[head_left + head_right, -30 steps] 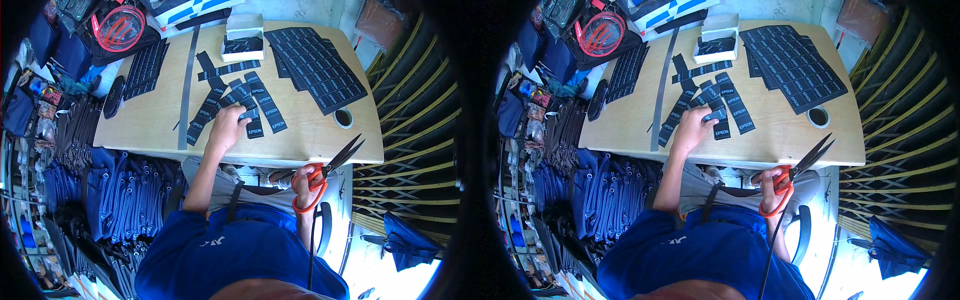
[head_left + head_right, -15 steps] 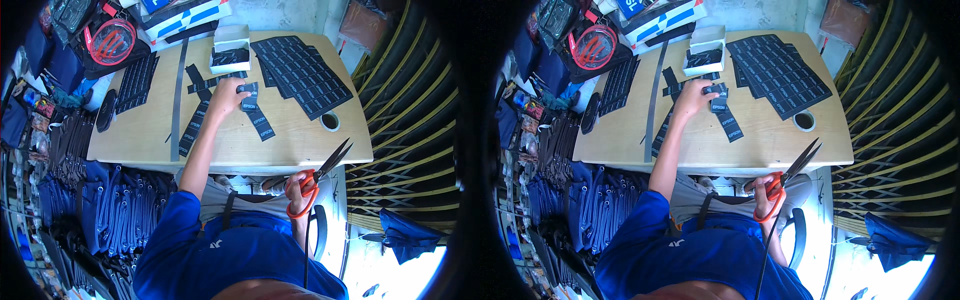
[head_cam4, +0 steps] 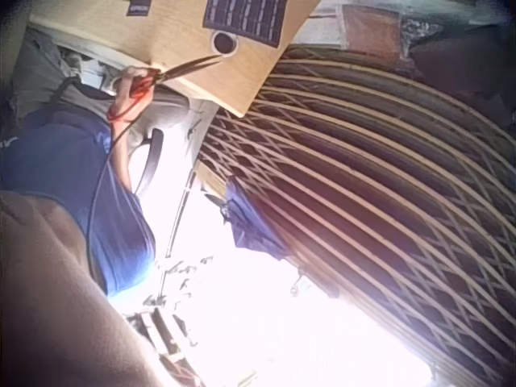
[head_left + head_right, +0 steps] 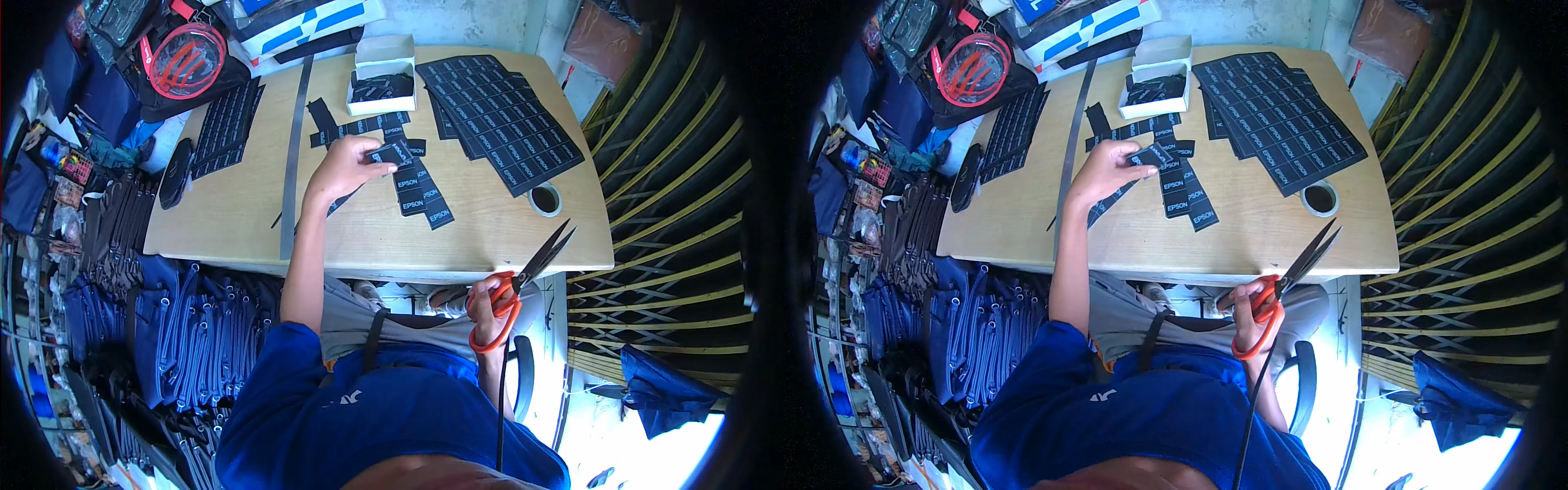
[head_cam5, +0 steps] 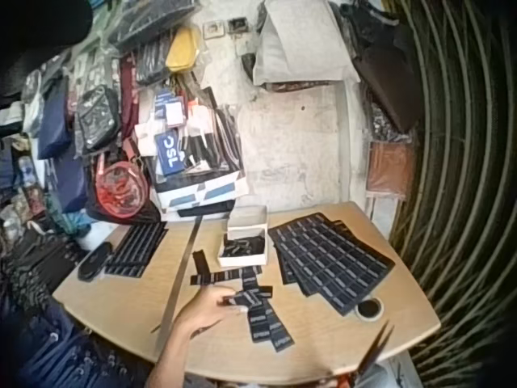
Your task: The person cuts printed label strips into individual labels using scissors and places the cut labels on the desk.
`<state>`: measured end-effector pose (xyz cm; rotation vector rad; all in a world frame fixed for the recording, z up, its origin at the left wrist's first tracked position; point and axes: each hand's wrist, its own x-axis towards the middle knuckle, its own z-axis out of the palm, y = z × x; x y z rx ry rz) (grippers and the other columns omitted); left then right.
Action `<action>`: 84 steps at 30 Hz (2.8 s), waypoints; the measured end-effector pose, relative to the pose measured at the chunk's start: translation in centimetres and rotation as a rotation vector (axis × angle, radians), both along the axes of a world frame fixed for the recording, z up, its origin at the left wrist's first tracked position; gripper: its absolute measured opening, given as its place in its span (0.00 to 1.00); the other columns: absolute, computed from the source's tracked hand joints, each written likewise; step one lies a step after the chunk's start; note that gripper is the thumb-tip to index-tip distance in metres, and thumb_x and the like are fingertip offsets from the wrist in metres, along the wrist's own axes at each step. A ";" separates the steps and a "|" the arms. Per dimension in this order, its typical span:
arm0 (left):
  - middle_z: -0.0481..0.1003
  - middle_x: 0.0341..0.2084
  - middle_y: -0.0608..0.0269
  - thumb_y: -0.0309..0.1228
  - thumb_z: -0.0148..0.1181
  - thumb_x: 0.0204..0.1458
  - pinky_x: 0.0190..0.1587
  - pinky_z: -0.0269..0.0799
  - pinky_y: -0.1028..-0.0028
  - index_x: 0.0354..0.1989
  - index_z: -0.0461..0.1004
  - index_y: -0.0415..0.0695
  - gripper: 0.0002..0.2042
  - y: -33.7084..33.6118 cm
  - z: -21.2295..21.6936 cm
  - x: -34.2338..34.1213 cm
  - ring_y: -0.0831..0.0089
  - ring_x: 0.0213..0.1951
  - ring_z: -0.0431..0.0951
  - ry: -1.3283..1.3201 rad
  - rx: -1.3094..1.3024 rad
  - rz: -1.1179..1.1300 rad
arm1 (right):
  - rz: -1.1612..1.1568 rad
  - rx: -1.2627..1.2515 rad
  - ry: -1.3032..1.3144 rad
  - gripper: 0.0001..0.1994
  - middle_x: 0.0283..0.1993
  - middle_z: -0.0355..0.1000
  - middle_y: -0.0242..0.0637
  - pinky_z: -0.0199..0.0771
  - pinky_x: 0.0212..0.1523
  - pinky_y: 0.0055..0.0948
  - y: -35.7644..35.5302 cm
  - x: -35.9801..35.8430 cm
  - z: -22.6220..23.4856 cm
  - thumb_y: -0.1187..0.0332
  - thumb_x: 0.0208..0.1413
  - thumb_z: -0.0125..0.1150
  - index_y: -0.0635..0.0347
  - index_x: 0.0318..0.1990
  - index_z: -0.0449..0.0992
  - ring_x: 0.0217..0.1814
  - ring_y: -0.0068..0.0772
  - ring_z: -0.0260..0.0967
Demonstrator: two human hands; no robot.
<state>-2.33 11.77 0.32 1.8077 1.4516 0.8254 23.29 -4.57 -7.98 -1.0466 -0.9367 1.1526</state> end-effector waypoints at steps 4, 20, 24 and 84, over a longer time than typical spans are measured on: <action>0.67 0.15 0.64 0.29 0.67 0.44 0.22 0.60 0.79 0.26 0.72 0.34 0.11 2.1 0.4 1.8 0.84 0.20 0.63 0.265 0.164 0.013 | 0.048 -0.029 0.049 0.05 0.22 0.71 0.36 0.53 0.20 0.15 -0.2 -0.3 0.2 0.71 0.57 0.52 0.61 0.31 0.66 0.17 0.13 0.56; 0.73 0.27 0.42 0.23 0.63 0.41 0.37 0.68 0.60 0.27 0.72 0.32 0.08 5.0 -2.6 4.0 0.47 0.35 0.74 0.419 0.318 -0.110 | -0.033 0.006 -0.026 0.06 0.14 0.61 0.30 0.55 0.16 0.17 0.1 0.7 -1.9 0.71 0.57 0.52 0.60 0.30 0.65 0.11 0.15 0.51; 0.74 0.24 0.47 0.23 0.64 0.42 0.32 0.67 0.64 0.27 0.73 0.35 0.07 4.2 -2.7 3.4 0.52 0.28 0.74 0.340 0.377 -0.121 | 0.009 -0.071 -0.037 0.07 0.14 0.61 0.30 0.54 0.16 0.17 -0.3 0.9 -2.0 0.70 0.57 0.53 0.60 0.30 0.64 0.11 0.15 0.52; 0.55 0.52 0.48 0.65 0.65 0.27 0.57 0.50 0.53 0.63 0.57 0.64 0.48 3.8 -4.1 -0.2 0.50 0.57 0.51 0.689 -0.006 -0.182 | 0.211 -0.036 -0.198 0.06 0.18 0.62 0.23 0.57 0.21 0.16 -3.4 -6.0 2.9 0.72 0.52 0.59 0.62 0.31 0.68 0.20 0.10 0.57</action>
